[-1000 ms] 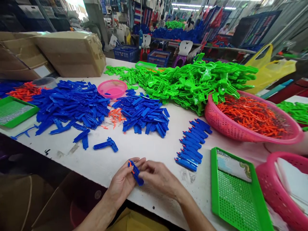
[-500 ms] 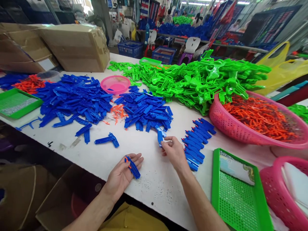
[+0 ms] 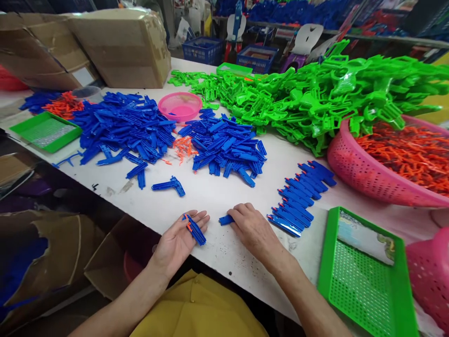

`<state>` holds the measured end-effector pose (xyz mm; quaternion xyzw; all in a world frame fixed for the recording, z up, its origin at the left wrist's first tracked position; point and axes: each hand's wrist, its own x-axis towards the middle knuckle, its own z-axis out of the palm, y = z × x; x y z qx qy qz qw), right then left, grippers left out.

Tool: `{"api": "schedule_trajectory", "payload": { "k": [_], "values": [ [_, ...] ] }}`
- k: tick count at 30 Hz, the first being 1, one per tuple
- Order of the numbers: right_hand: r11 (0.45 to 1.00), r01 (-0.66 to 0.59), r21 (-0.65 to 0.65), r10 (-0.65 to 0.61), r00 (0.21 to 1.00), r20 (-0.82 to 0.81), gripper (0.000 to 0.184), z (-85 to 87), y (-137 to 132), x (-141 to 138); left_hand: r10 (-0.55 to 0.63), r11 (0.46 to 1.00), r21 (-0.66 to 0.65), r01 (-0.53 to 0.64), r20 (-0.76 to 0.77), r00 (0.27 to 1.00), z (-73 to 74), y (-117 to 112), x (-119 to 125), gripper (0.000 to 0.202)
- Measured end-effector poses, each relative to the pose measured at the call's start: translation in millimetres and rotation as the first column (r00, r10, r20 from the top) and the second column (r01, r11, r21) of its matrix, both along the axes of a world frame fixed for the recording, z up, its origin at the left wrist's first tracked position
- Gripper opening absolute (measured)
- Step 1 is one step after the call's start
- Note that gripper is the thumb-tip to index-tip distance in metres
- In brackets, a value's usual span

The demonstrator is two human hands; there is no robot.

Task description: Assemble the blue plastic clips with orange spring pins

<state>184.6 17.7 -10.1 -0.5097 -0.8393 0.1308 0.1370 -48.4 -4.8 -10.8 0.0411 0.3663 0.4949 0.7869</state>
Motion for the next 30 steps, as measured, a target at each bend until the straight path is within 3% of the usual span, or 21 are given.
{"api": "schedule_trajectory", "payload": {
  "k": [4, 9, 14, 30],
  "values": [
    [0.994, 0.107, -0.028, -0.109, 0.987, -0.121, 0.019, 0.2, -10.5, -10.5, 0.024, 0.999, -0.024, -0.022, 0.073, 0.997, 1.4, 5.9, 8.3, 0.022],
    [0.962, 0.234, -0.140, -0.271, 0.881, -0.389, 0.018, 8.1, -38.7, -47.7, 0.040, 0.999, -0.011, -0.039, 0.092, 0.995, 2.7, 7.6, 22.8, 0.033],
    [0.945, 0.314, -0.097, -0.327, 0.869, -0.372, 0.023, 5.0, -45.2, -70.6, 0.017, 1.000, 0.009, -0.018, 0.111, 0.994, 3.1, 3.8, 33.0, 0.037],
    [0.956, 0.292, -0.025, -0.286, 0.913, -0.291, 0.025, -1.4, -43.9, -74.3, -0.008, 0.999, 0.041, 0.005, 0.081, 0.997, -0.1, 2.6, 38.3, 0.030]
  ]
}}
